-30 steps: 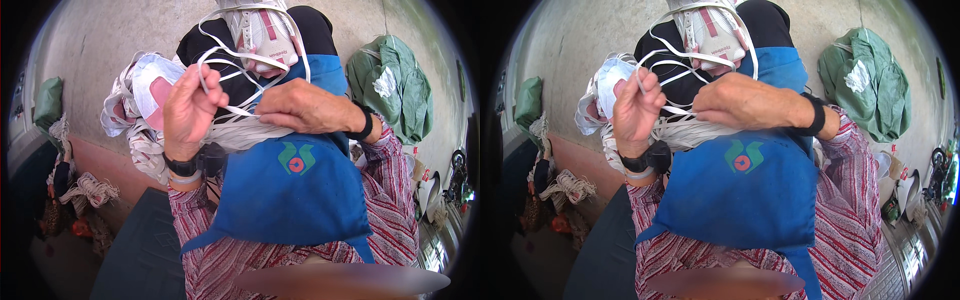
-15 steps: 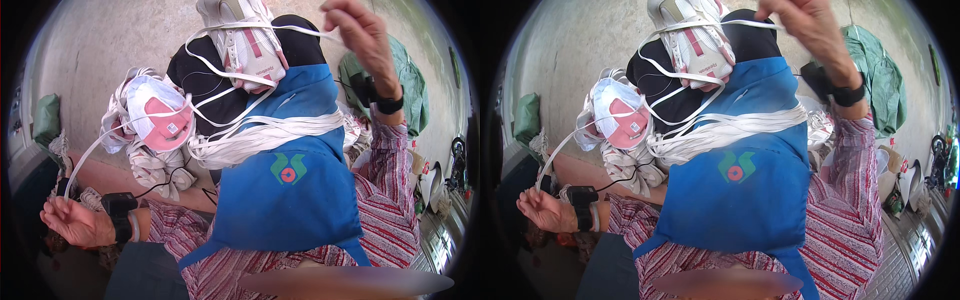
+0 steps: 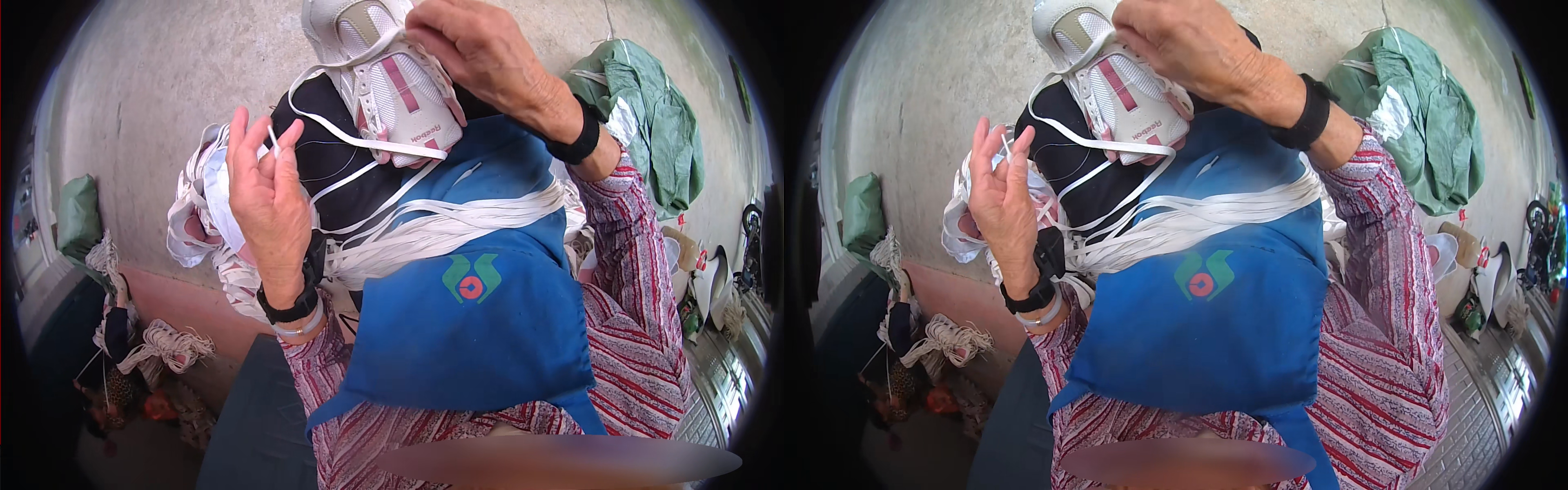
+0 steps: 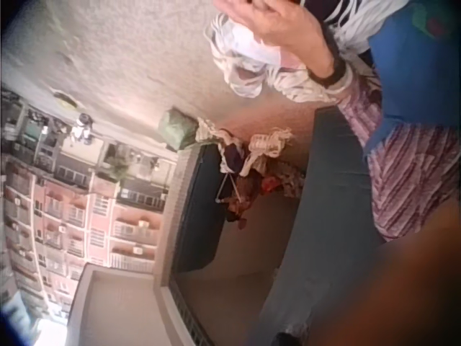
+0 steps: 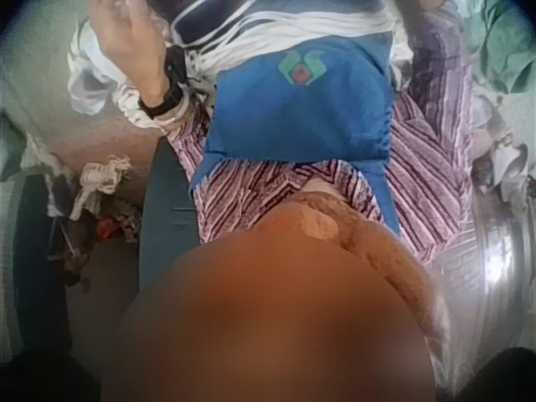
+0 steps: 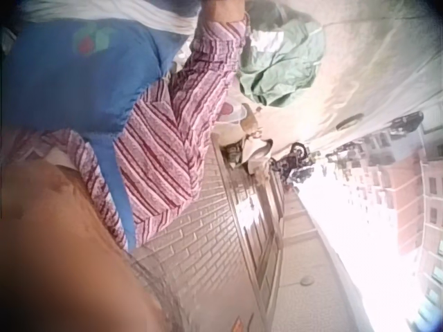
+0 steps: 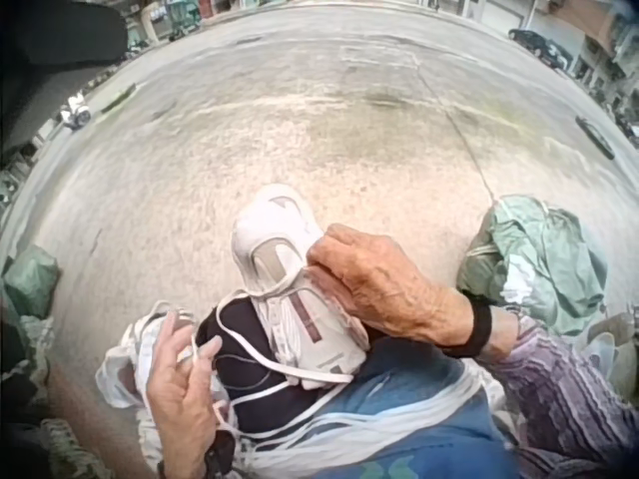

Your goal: Thread laces into new athletic shoes.

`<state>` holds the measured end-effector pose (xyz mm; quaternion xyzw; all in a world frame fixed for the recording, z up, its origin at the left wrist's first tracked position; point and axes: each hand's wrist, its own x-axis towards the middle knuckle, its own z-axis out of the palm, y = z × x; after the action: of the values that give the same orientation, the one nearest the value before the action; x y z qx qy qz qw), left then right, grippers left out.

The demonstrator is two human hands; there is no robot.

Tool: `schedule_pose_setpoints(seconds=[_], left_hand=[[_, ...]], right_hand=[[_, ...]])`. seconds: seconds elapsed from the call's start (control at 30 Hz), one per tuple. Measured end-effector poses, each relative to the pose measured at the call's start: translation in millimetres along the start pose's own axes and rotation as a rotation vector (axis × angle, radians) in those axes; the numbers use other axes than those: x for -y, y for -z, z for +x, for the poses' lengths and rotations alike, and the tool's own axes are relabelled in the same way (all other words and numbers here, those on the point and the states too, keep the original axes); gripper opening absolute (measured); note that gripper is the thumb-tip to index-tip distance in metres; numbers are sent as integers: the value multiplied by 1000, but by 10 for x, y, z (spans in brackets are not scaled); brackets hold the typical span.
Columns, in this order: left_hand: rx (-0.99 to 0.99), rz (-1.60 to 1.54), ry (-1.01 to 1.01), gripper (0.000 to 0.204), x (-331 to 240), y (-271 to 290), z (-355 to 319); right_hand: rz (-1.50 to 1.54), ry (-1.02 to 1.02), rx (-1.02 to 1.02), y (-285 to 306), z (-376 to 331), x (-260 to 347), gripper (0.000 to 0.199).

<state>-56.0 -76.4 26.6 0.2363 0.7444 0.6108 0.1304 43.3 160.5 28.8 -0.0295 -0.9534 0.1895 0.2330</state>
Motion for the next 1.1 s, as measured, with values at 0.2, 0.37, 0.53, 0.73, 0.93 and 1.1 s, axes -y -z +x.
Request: schedule_pose_setpoints(seconds=[0.2,0.37,0.53,0.73,0.93,1.1], left_hand=[[249,-23,253,27,-108,33,15],[241,-97,20,28,19,-527,-3],[246,43,-59,16,39,-649,149],[257,33,72,15,197,-705,354],[340,-166,234,15,234,-680,400],[353,-113,188,15,245,-739,388]], right_hand=[[282,-115,216,93,-47,73,12],[201,-172,247,20,-18,22,12],[199,-56,301,108,89,43,12],[188,132,372,69,127,-64,10],[203,140,434,48,109,-102,11],[151,149,379,33,64,-156,11]])
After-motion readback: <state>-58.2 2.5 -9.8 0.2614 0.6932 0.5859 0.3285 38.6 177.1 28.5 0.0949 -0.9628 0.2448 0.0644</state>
